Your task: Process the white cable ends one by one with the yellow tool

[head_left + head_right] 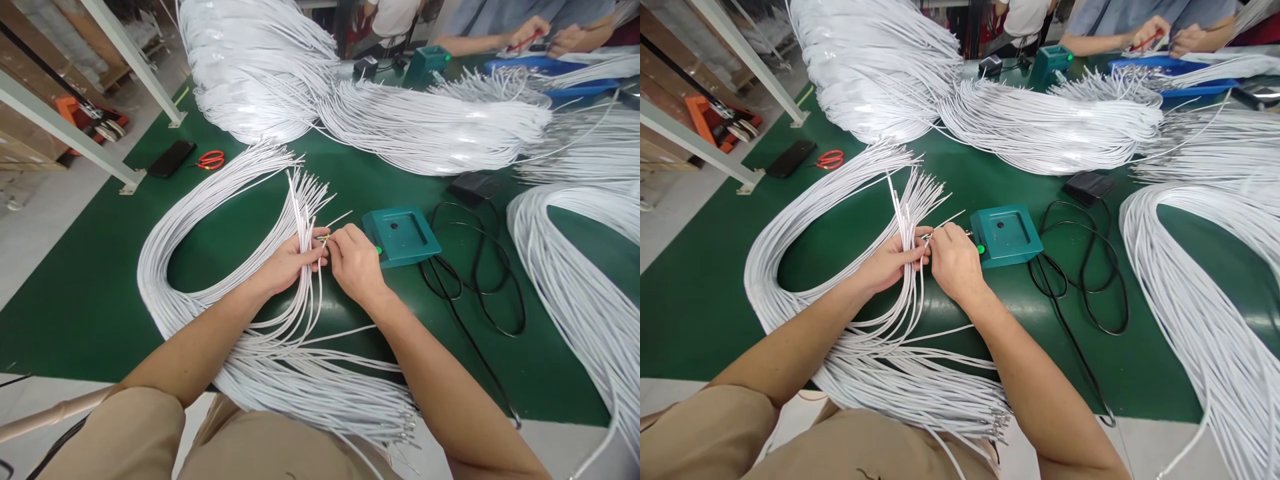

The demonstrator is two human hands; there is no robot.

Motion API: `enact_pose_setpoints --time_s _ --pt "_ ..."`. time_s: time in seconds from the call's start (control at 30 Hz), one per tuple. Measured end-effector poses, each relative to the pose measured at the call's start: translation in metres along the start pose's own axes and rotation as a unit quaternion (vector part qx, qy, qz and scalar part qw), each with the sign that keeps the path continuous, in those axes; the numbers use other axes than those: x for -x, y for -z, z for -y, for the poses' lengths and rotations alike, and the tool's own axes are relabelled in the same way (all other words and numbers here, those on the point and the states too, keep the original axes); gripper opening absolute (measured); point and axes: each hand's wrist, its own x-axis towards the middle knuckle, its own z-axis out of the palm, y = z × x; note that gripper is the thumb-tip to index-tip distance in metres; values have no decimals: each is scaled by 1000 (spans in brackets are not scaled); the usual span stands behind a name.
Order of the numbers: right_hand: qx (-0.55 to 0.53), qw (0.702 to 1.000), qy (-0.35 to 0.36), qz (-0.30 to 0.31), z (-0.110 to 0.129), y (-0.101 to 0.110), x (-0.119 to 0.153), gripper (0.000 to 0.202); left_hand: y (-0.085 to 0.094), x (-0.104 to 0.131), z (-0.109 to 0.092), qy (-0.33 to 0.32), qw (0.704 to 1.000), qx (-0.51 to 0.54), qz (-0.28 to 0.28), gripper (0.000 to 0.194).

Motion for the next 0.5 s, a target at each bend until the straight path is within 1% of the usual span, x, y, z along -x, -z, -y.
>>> enact_pose_setpoints --time_s 0.07,0.13,0.2,0.23,0.3,0.37,0.4,0.5 --pt "108 991 79 32 -2 2 -1 30 2 -1 -1 25 999 16 -12 46" --pt "163 979 111 48 -7 6 -5 26 5 -3 0 16 1000 -11 -21 46" --pt "193 974 107 48 -14 12 -13 19 9 -5 1 -4 998 -54 -32 45" --pt "204 972 100 55 -17 15 -18 19 11 -6 2 -12 997 -73 -38 45" --pt "212 967 96 102 -24 19 -27 17 13 -9 4 -17 993 -106 -50 43" --pt "201 962 99 158 -29 22 -35 17 14 -10 6 -21 988 -136 -65 44" --pt "193 960 100 176 -30 23 -37 16 14 -11 6 -23 986 -148 -72 45" --pt "186 961 96 181 -33 22 -39 9 13 -12 7 -25 981 -174 -85 45"
